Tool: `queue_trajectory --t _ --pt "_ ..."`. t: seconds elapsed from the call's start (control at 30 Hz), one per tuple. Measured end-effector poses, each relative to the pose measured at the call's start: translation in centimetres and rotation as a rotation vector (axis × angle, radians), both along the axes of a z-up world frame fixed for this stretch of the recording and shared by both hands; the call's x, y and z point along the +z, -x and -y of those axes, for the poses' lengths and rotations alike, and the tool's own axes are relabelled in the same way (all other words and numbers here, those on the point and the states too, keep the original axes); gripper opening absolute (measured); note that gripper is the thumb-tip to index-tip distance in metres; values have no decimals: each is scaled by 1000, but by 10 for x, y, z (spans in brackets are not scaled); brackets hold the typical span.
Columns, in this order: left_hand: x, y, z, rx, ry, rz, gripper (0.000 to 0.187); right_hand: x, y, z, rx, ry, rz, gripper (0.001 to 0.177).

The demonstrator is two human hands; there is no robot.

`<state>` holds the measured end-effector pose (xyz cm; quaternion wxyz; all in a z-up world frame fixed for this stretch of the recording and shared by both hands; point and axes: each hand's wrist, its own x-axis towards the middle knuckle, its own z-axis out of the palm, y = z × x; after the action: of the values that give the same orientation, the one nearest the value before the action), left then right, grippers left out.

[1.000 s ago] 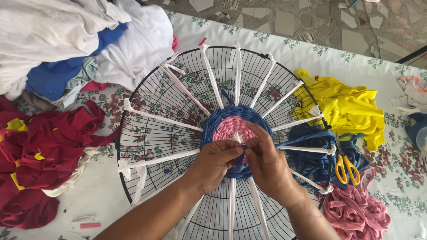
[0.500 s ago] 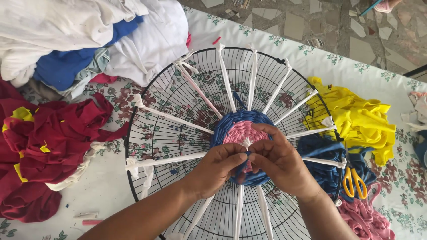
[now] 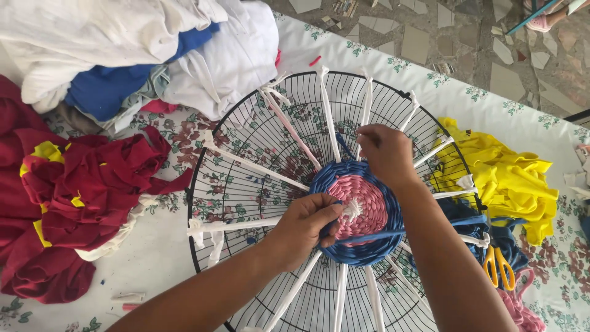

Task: Weave fabric strips through a metal fan cover to create a rug.

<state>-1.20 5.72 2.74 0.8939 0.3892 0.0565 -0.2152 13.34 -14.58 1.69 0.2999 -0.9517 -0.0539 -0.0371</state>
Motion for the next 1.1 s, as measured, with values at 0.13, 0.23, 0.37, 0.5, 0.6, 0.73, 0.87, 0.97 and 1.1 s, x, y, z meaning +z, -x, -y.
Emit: queue_trajectory --t 0.13,0.23,0.37,0.5,0.6,0.73,0.87,0.97,1.1 --pt "0 -2 -10 -123 -29 -125 6 -39 -50 -16 57 181 -67 21" --pt "0 -3 -14 -115 -36 -149 10 -39 -59 -35 -93 401 -266 27" --pt "-5 -4 -15 -93 -52 -207 7 -40 -59 -34 -134 347 -309 23" --pt "-6 -5 -13 -90 -42 -217 6 -50 -58 -31 -140 325 -338 16" --pt "-9 -4 -12 -76 -19 -221 5 -54 -56 -33 -90 359 -282 15" --pt "-9 -9 -13 -12 23 -144 6 -14 -37 -20 37 -256 -250 12" --pt "-1 -29 -6 125 -119 4 12 24 2 -13 -46 -640 -289 20" --pt "-16 -61 10 155 -178 99 11 32 27 -7 -24 -725 -279 18" --pt "-26 -85 34 173 -298 219 12 0 33 12 46 -750 -173 19"
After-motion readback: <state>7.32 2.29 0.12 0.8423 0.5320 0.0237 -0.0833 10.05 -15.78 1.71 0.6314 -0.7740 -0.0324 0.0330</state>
